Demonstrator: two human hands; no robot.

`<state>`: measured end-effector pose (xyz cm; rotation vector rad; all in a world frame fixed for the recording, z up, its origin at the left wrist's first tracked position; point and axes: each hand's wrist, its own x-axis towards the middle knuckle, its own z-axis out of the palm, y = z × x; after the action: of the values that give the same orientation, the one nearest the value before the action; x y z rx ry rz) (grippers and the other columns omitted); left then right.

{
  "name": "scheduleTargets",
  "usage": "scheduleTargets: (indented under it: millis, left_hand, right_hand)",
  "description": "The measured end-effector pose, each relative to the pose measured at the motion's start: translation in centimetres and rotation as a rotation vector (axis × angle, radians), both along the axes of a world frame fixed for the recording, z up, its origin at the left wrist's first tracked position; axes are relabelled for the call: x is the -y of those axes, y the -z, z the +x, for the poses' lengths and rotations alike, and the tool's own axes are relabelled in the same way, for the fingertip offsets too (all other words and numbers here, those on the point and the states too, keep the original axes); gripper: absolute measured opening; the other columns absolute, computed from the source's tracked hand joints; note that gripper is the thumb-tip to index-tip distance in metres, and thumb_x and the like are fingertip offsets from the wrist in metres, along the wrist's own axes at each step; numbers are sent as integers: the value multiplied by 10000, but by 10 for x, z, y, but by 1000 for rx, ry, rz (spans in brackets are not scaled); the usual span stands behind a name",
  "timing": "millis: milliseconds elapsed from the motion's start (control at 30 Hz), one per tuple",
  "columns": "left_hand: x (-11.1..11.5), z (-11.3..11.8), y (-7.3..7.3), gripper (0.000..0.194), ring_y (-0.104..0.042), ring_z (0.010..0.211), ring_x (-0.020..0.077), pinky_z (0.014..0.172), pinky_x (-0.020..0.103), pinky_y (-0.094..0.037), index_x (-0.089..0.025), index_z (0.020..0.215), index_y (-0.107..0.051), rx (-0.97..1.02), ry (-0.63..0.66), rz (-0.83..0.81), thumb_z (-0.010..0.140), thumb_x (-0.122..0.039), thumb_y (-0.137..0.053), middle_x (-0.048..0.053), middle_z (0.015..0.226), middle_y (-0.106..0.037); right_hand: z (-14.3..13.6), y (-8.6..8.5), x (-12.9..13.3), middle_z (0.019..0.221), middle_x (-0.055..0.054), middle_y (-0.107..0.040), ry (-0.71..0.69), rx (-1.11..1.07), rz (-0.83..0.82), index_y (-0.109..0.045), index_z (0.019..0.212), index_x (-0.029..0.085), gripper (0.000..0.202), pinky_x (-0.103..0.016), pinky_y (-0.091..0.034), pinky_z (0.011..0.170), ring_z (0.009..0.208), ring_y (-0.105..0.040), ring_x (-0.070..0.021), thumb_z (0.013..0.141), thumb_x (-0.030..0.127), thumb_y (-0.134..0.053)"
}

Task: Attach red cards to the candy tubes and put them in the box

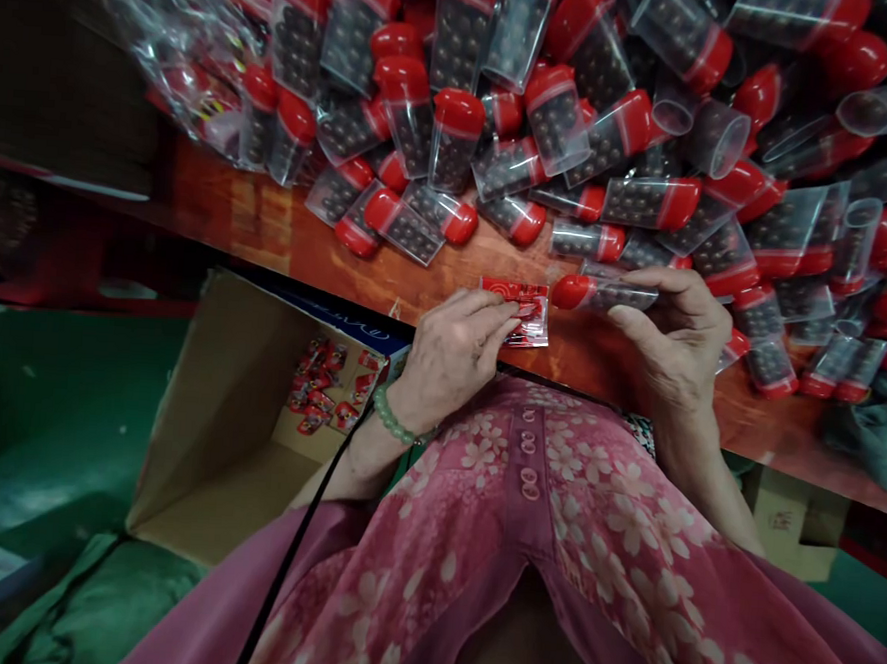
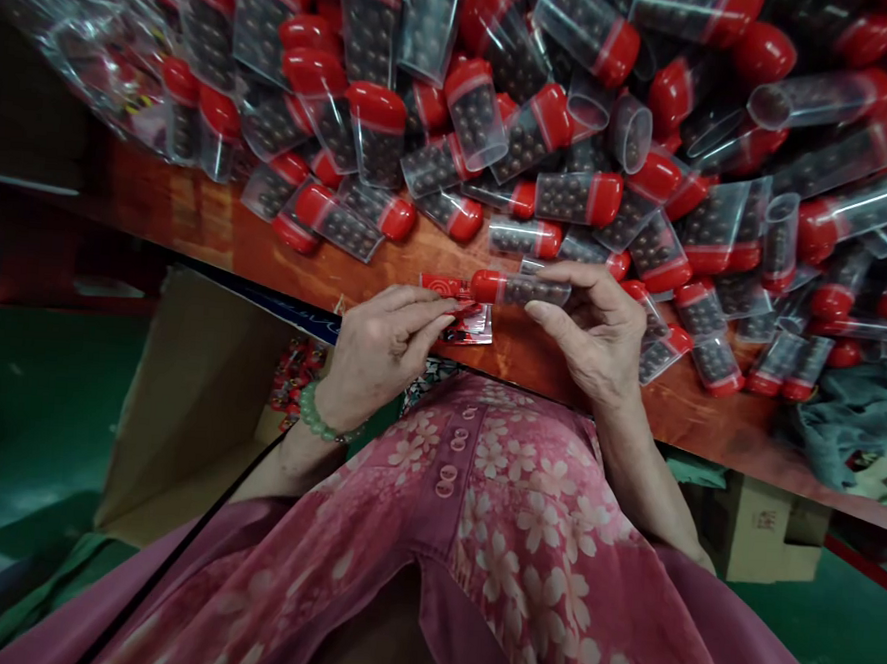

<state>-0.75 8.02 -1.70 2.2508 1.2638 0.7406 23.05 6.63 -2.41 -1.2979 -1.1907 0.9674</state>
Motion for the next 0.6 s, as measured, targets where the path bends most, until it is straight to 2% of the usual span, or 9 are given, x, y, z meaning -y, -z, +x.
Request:
scheduleTargets:
  millis: [133, 300, 467, 600]
  left_hand:
    - [-5, -1, 0, 198, -733, 850, 156, 797, 275, -579, -168, 974, -807, 45, -13, -31, 1004, -277, -644, 49, 925, -806]
    - [-8, -3, 2, 137, -708, 730, 118, 703, 244, -556, -182, 837, -776, 224, -71, -11, 918, -293, -779, 5, 805, -790]
    - [-1, -2, 10, 164, -674, 734, 127, 700, 274, -529, -187, 845, -749, 97, -95, 160, 950, -313, -742, 12, 799, -766]
    - [8, 2, 17, 63, -645, 724, 118, 699, 274, -503, -195, 882, -734, 130, -156, 341, 932, -226, -756, 0, 802, -745]
  right_hand:
    - [-4, -5, 1, 953, -19, -801, -2, 1, 15, -790, 1022, 261, 236, -330, -624, 782, 838, -752, -175, 801, 274, -871]
    - [-5, -10, 1, 949, -15, -802, 13, 16, 33, -783, 1019, 261, 235, -326, -626, 758, 829, -751, -172, 808, 312, -871]
    - [-5, -5, 3, 957, -1, -784, 12, 77, -1, -760, 1035, 279, 255, -347, -628, 758, 825, -743, -180, 828, 391, -858]
    - [-12, 1, 10, 925, 16, -768, 7, 105, -90, -731, 1056, 278, 244, -297, -617, 686, 741, -721, -151, 868, 405, -821]
